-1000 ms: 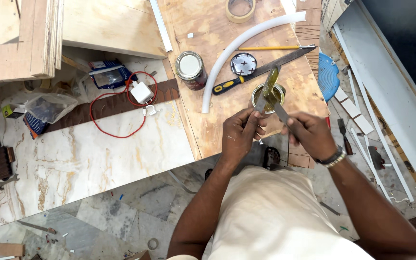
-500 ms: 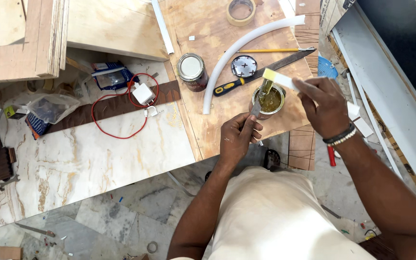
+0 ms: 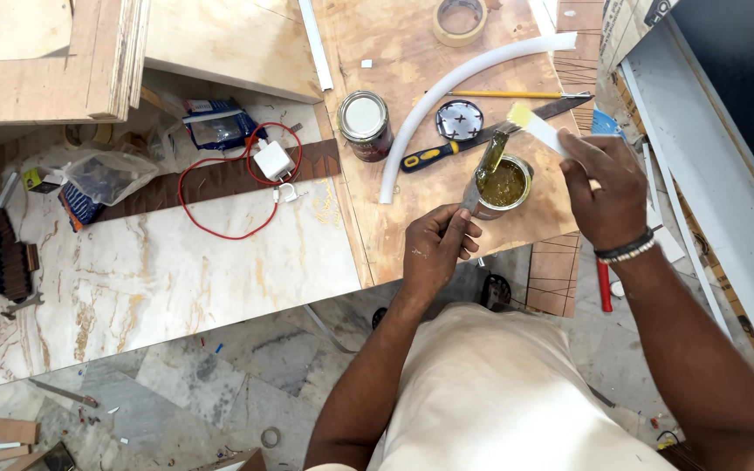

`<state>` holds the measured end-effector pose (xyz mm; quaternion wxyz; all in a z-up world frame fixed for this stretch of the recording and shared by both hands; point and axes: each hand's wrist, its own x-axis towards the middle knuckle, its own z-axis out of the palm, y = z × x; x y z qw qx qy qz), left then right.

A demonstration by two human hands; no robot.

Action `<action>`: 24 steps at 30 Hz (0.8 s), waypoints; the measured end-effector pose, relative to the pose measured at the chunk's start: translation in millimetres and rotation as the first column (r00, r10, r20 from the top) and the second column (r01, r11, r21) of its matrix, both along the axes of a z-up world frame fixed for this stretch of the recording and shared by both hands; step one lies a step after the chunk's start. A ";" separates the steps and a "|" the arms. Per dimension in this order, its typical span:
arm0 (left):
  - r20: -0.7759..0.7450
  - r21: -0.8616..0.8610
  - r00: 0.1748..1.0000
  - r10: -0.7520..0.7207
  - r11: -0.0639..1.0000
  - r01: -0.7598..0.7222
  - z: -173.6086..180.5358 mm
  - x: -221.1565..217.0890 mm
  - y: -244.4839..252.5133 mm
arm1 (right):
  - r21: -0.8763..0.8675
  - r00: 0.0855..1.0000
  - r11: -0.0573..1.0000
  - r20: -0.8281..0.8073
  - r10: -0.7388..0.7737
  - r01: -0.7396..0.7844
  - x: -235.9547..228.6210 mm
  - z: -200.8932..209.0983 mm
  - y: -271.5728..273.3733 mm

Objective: The person paints a long, thin strip of dark wood with a yellowish substance using a small brush. They hold the strip vertically in one hand and apply the coating with the other, repeatedly dipping the brush into a can on the workbench.

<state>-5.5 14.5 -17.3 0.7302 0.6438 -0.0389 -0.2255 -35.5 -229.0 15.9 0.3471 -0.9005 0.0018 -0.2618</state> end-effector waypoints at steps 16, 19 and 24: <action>0.004 0.087 0.998 -0.062 0.994 0.062 3.3 2.1 -18.5 | 0.903 0.945 0.377 -0.285 0.161 0.208 -52.8 -69.9 36.6; 0.012 0.100 0.998 -0.065 0.993 0.064 -1.0 1.8 -19.7 | 0.870 0.956 0.463 -0.259 0.141 0.167 -56.5 -67.8 38.4; 0.004 0.156 0.998 -0.062 0.986 0.061 -10.0 0.2 -23.1 | 0.786 0.938 0.580 -0.332 0.103 0.214 -55.1 -70.1 35.9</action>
